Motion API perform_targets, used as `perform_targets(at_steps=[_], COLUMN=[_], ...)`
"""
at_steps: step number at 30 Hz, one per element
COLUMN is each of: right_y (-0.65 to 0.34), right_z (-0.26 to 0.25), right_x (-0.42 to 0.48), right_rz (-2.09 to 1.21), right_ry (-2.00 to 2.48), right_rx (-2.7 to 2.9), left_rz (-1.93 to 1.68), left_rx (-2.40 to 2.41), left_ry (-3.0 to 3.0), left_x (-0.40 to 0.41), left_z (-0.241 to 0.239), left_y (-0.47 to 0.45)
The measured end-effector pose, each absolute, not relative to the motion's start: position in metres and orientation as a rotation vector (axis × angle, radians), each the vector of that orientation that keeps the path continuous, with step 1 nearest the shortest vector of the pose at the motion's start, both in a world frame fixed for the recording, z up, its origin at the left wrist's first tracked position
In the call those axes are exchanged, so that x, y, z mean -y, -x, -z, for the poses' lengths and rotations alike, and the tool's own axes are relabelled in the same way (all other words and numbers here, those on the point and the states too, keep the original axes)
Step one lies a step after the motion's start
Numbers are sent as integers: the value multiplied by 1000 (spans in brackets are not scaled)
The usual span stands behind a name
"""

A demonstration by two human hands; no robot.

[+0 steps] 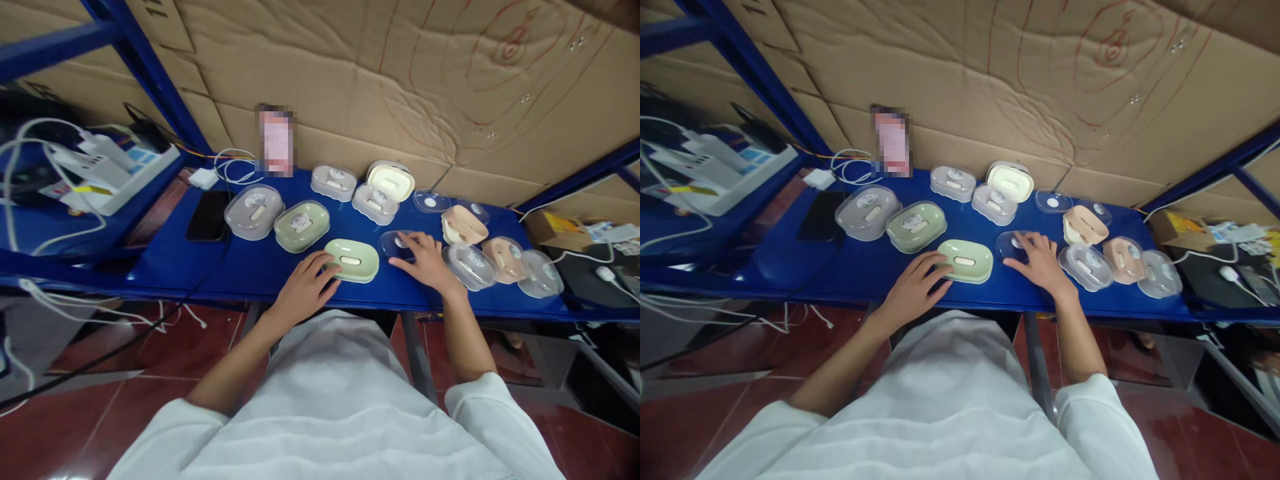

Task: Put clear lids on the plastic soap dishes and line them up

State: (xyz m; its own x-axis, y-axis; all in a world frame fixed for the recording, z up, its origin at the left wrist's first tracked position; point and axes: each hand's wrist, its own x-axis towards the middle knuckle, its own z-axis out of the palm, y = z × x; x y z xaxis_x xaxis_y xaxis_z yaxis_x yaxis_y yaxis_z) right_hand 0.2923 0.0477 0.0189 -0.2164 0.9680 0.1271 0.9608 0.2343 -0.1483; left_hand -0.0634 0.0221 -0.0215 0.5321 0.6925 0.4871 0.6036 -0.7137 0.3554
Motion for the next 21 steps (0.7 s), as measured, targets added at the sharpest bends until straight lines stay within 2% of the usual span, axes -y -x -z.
perform_targets(at_steps=[4, 11, 17, 21], right_y=[-314, -295, -265, -233], right_z=[-14, 9, 1, 1], right_x=[-31, -26, -9, 4], right_rz=[-342, -89, -371, -437], right_ry=[1586, 1663, 1413, 1189], right_rx=[2309, 2114, 1868, 2146], left_rz=[-956, -1007, -1041, -1113], left_rx=[-1086, -1048, -1025, -1070], left_ry=[-2635, -2626, -2591, -2506], left_x=[-22, -23, -22, -21], left_z=[21, 23, 27, 30], left_y=[64, 66, 67, 68])
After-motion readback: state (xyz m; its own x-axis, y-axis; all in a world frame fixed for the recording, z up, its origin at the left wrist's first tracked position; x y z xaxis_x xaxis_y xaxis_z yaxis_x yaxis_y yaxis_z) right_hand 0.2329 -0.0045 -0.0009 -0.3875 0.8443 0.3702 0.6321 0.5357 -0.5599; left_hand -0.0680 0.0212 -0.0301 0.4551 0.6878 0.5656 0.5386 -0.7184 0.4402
